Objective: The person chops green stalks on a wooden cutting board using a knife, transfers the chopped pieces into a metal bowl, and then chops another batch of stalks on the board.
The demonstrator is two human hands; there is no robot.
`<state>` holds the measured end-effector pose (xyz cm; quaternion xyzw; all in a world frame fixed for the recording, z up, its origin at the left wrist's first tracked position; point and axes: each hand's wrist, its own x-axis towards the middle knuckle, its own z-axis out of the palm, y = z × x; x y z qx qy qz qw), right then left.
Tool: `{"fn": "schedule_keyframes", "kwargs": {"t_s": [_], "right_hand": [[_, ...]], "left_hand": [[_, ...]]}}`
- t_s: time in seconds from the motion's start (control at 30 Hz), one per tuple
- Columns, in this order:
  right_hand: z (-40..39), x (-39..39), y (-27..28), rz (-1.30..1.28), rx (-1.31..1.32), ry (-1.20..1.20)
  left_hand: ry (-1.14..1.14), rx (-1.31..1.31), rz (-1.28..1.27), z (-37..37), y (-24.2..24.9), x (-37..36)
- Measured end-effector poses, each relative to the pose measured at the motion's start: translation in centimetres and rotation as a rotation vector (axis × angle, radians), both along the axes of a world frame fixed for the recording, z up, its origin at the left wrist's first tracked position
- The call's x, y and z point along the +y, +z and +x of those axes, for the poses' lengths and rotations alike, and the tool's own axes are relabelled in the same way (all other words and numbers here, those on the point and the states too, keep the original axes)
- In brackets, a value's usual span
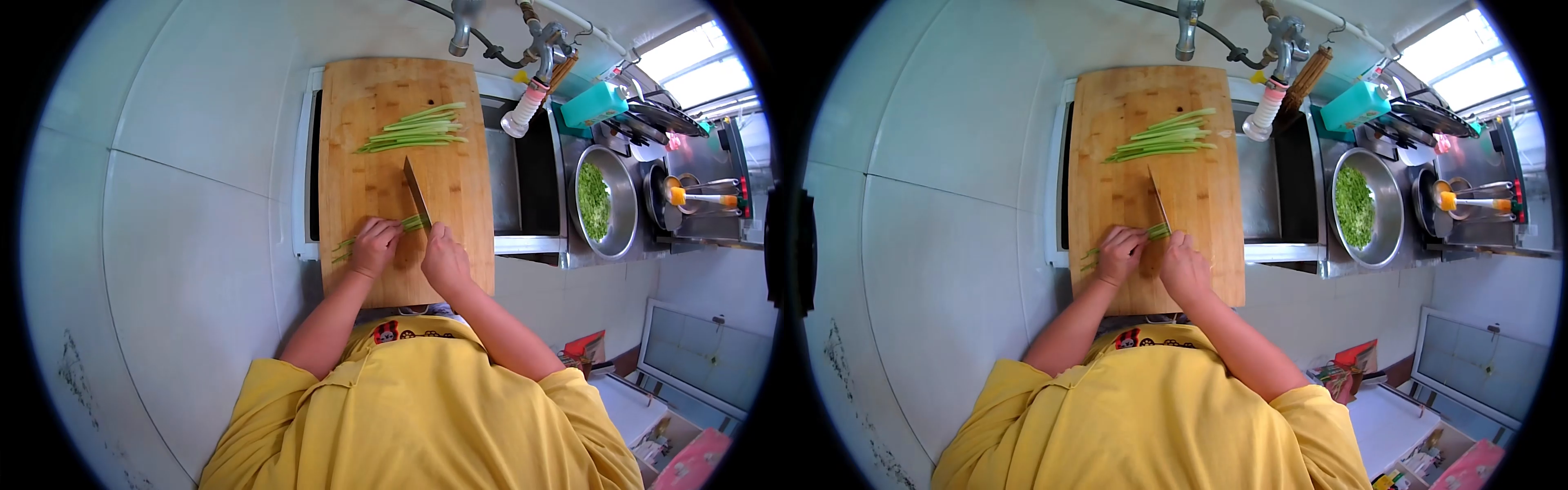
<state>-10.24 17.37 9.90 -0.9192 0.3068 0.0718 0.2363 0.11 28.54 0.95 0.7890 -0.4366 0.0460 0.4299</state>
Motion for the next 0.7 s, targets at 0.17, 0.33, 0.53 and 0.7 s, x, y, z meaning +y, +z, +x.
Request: {"fn": "schedule_keyframes", "kwargs": {"t_s": [0.17, 0.33, 0.53, 0.7], "right_hand": [[0.0, 0.1, -1.6, 0.002, -0.018, -0.004], [-1.1, -0.4, -2.9, 0.097, -0.136, -0.121], [-1.5, -0.2, -2.3, 0.057, -0.202, -0.084], [-1.1, 0.3, -1.6, 0.048, -0.106, -0.059]], "left_hand": [[0.006, 0.001, 0.002, 0.0, -0.1, 0.0], [0.002, 0.024, -0.031, -0.2, 0.1, -0.1], [0.001, 0.026, -0.024, -0.1, 0.1, 0.0], [0.004, 0.017, -0.027, -0.1, 0.2, -0.1]]}}
